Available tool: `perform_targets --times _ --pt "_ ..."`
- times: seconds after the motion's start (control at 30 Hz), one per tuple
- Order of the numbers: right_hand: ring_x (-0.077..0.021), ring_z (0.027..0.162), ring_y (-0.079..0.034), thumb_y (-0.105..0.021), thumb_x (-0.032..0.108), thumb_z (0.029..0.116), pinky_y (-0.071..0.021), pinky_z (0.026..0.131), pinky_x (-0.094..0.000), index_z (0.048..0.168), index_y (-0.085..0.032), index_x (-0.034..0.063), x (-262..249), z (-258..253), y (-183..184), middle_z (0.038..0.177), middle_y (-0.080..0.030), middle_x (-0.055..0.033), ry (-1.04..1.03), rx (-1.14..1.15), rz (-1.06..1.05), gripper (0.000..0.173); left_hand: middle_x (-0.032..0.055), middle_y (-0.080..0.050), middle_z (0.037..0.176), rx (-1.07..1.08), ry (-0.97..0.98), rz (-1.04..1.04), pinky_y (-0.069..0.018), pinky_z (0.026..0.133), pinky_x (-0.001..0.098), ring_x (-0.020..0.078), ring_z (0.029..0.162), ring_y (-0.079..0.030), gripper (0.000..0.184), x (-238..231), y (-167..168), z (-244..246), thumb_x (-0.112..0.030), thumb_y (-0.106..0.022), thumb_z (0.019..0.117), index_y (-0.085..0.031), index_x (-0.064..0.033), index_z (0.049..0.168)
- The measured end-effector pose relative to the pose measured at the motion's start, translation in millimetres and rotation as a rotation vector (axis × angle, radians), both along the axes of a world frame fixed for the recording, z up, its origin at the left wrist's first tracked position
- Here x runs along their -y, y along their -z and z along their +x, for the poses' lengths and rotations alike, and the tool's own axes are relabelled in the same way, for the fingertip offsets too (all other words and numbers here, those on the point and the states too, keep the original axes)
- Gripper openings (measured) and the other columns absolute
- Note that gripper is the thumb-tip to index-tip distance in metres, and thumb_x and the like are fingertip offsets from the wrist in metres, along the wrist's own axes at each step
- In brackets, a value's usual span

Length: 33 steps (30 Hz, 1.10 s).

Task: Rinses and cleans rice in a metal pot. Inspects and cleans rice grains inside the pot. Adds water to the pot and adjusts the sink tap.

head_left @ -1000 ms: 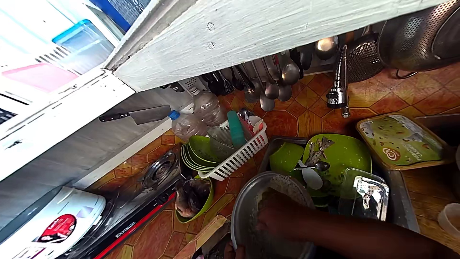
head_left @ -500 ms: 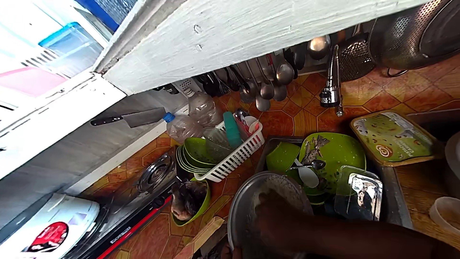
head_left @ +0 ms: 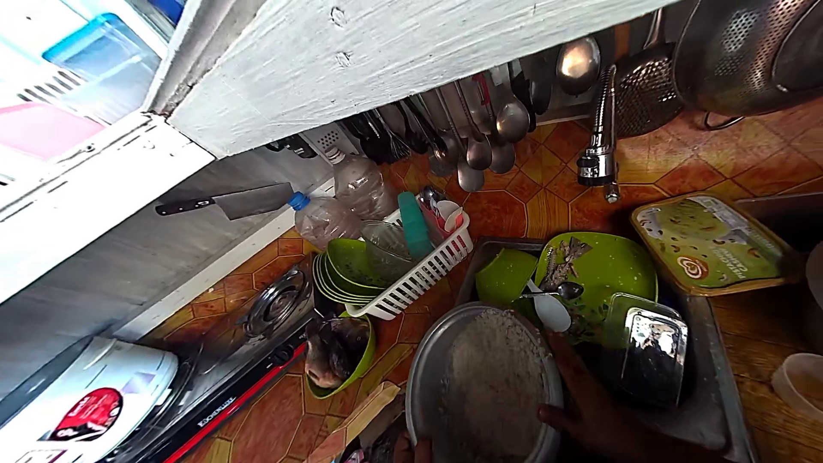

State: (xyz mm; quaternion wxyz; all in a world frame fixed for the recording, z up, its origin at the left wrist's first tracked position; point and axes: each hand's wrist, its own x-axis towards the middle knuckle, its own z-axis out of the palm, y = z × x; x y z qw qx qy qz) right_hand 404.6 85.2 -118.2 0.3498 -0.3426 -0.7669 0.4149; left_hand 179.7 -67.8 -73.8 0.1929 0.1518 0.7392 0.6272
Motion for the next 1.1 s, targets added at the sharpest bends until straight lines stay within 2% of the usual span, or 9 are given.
perform_targets --times 0.27,0.53,0.63,0.7,0.8,0.9,1.0,1.07,1.1 --pt "-0.0353 0.158 -0.017 -0.063 0.076 0.0831 -0.0180 0.127 -0.0524 0.163 -0.017 -0.0024 -31.0 -30.2 -35.4 0.170 -0.020 -0.0209 -0.052 0.218 -0.209 0.121 -0.0012 -0.064 0.077 0.019 -0.003 -0.033 -0.0588 0.067 0.0258 0.0039 0.068 -0.065 0.013 3.9 -0.1 -6.3 0.008 -0.051 0.0921 -0.054 -0.0006 0.102" --pt "-0.0344 0.160 -0.004 -0.054 0.084 0.0838 -0.0019 0.128 -0.0564 0.164 -0.019 0.0029 -69.5 -67.3 -75.1 0.172 -0.015 -0.0171 -0.324 0.575 0.070 0.119 -0.0005 -0.064 0.076 0.007 0.016 -0.038 -0.0585 0.066 0.0246 0.0033 0.067 -0.065 0.013 5.0 0.5 -11.2 0.007 -0.050 0.0918 -0.055 0.0007 0.102" --pt "-0.0361 0.160 -0.008 -0.045 0.079 0.0926 0.0042 0.127 -0.0604 0.152 -0.042 -0.0053 -60.6 -68.7 -91.2 0.168 -0.025 -0.0216 -0.532 0.642 0.228 0.103 -0.0003 -0.064 0.075 0.012 0.001 -0.031 -0.0585 0.065 0.0251 0.0041 0.066 -0.065 0.012 4.3 1.3 -9.5 0.007 -0.050 0.0925 -0.054 -0.0001 0.101" --pt "-0.0405 0.154 -0.029 -0.039 0.072 0.0993 -0.0014 0.127 -0.0614 0.128 -0.065 -0.0070 -54.4 -70.5 -107.3 0.152 -0.050 -0.0252 -0.687 0.643 0.291 0.088 -0.0002 -0.063 0.076 0.014 -0.003 -0.027 -0.0585 0.064 0.0254 0.0042 0.066 -0.064 0.011 3.7 1.7 -9.7 0.006 -0.050 0.0931 -0.054 0.0000 0.101" --pt "-0.0383 0.140 -0.050 -0.048 0.045 0.1077 -0.0104 0.127 -0.0630 0.113 -0.074 -0.0012 -52.6 -73.7 -150.6 0.131 -0.068 -0.0199 -0.799 0.509 0.438 0.053 -0.0002 -0.063 0.078 0.018 -0.004 -0.012 -0.0588 0.066 0.0251 0.0033 0.068 -0.065 0.012 4.3 4.2 -10.3 0.006 -0.049 0.0940 -0.054 0.0004 0.104" --pt "-0.0315 0.116 -0.065 -0.052 0.032 0.1079 -0.0346 0.116 -0.0549 0.097 -0.074 0.0014 -45.9 -69.1 -197.4 0.109 -0.072 -0.0140 -0.746 0.244 0.580 0.039 -0.0015 -0.064 0.077 0.008 0.000 -0.002 -0.0591 0.065 0.0249 0.0033 0.067 -0.065 0.013 5.0 7.7 -12.5 0.006 -0.049 0.0929 -0.054 -0.0009 0.102" --pt "-0.0265 0.103 -0.069 -0.056 0.025 0.1050 -0.0524 0.096 -0.0438 0.098 -0.076 0.0064 -31.5 -80.9 -182.6 0.100 -0.074 -0.0096 -0.614 -0.071 0.632 0.028 -0.0016 -0.063 0.077 0.001 0.008 -0.011 -0.0586 0.065 0.0242 0.0031 0.067 -0.065 0.013 4.4 8.2 -13.5 0.005 -0.048 0.0929 -0.054 -0.0016 0.103" --pt "-0.0374 0.117 -0.064 -0.057 0.013 0.1035 -0.0458 0.106 -0.0551 0.109 -0.076 0.0056 -29.7 -91.2 -141.8 0.111 -0.072 -0.0164 -0.736 0.117 0.579 0.021 -0.0004 -0.063 0.078 0.005 0.002 -0.022 -0.0592 0.065 0.0256 0.0044 0.067 -0.065 0.013 4.3 9.2 -11.8 0.004 -0.049 0.0932 -0.054 -0.0007 0.104" --pt "-0.0467 0.130 -0.054 -0.058 0.007 0.1014 -0.0326 0.116 -0.0673 0.117 -0.074 0.0045 -32.1 -92.6 -127.4 0.123 -0.069 -0.0218 -0.836 0.347 0.530 0.023 -0.0005 -0.064 0.076 0.004 -0.004 -0.031 -0.0592 0.063 0.0259 0.0048 0.066 -0.065 0.012 5.2 9.7 -10.1 0.004 -0.049 0.0930 -0.055 -0.0012 0.102"
